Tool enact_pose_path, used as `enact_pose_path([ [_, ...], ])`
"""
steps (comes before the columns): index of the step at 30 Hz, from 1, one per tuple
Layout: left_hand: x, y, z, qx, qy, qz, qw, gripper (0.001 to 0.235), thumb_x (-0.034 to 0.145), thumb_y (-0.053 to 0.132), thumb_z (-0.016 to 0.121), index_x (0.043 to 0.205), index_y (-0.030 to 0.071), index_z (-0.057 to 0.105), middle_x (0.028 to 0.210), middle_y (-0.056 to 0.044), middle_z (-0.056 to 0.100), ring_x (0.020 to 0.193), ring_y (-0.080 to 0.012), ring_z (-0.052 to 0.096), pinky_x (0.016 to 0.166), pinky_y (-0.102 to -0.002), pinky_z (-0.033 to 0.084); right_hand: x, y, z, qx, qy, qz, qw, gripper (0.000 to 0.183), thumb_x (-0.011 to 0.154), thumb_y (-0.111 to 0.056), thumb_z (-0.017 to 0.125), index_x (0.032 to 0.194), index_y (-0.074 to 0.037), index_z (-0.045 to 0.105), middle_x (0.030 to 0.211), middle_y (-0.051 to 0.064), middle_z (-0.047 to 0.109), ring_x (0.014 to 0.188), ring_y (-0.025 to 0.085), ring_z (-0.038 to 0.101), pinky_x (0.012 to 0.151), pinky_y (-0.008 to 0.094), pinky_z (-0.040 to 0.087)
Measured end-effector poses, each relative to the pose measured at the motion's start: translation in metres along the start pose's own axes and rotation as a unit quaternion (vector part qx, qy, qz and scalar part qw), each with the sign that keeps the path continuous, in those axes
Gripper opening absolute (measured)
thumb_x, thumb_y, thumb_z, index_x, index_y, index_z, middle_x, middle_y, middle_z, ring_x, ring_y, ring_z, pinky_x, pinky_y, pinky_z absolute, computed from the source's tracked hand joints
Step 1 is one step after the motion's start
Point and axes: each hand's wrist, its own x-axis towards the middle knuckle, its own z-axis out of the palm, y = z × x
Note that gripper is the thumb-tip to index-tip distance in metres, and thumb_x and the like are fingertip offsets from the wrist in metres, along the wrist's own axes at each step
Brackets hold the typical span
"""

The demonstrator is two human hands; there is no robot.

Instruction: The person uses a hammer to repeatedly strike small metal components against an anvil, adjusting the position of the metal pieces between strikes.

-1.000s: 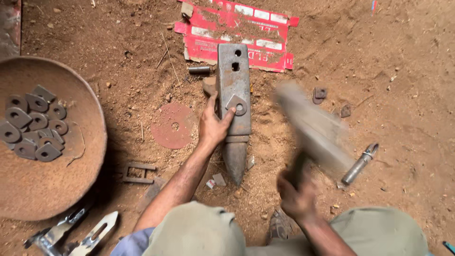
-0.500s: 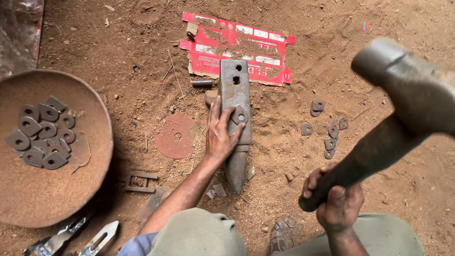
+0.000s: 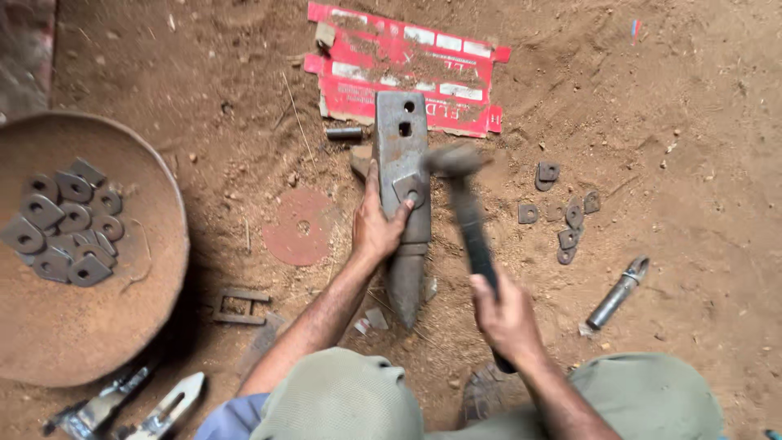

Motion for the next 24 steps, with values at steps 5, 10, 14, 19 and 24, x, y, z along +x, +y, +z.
enact_pose_path([
  [5, -0.013, -0.01, 0.004, 0.051, 0.048, 0.041, 0.997, 0.1, 0.089, 0.041, 0.078, 0.16, 0.003, 0.018, 0.158, -0.032, 0.035, 0.142, -0.0486, 0.043, 0.113, -0.063, 0.038, -0.004, -0.013, -0.038, 0.123, 0.015, -0.063, 0.99, 0.041, 0.104, -0.046, 0.047, 0.095, -0.007, 0.055, 0.065, 0.004, 0.062, 0.047, 0.011, 0.06, 0.04, 0.029, 0.052],
  [10, -0.005, -0.024, 0.008, 0.191, 0.067, 0.175, 0.964, 0.08, 0.085, 0.047, 0.081, 0.144, 0.015, 0.038, 0.167, -0.025, 0.015, 0.155, -0.048, 0.019, 0.123, -0.068, 0.024, -0.016, -0.003, -0.046, 0.18, 0.045, -0.116, 0.976, 0.045, 0.105, -0.048, 0.045, 0.1, -0.004, 0.055, 0.065, 0.005, 0.059, 0.044, 0.01, 0.056, 0.037, 0.028, 0.051],
  [14, 0.015, -0.036, -0.014, 0.187, 0.041, 0.296, 0.936, 0.071, 0.103, 0.022, 0.062, 0.162, 0.008, 0.025, 0.175, -0.03, 0.014, 0.161, -0.0446, 0.013, 0.131, -0.064, 0.018, -0.019, 0.013, -0.036, 0.174, 0.032, -0.095, 0.98, 0.045, 0.106, -0.046, 0.046, 0.095, -0.004, 0.053, 0.066, 0.006, 0.062, 0.046, 0.011, 0.059, 0.039, 0.028, 0.053],
  [19, 0.01, -0.027, -0.015, 0.068, 0.015, 0.161, 0.984, 0.085, 0.099, 0.038, 0.07, 0.159, -0.003, 0.026, 0.161, -0.035, 0.033, 0.151, -0.0468, 0.033, 0.121, -0.059, 0.031, -0.033, 0.011, -0.03, 0.233, 0.027, -0.054, 0.97, 0.039, 0.108, -0.039, 0.051, 0.105, -0.001, 0.055, 0.076, 0.012, 0.061, 0.058, 0.016, 0.059, 0.051, 0.03, 0.05],
  [24, 0.003, -0.02, -0.003, -0.055, 0.0, -0.049, 0.997, 0.085, 0.092, 0.039, 0.075, 0.156, -0.001, 0.036, 0.15, -0.029, 0.053, 0.138, -0.0379, 0.055, 0.115, -0.049, 0.045, -0.037, -0.002, -0.038, 0.423, 0.069, -0.16, 0.889, 0.034, 0.096, -0.034, 0.064, 0.117, -0.007, 0.056, 0.085, 0.013, 0.064, 0.07, 0.019, 0.065, 0.057, 0.035, 0.055],
])
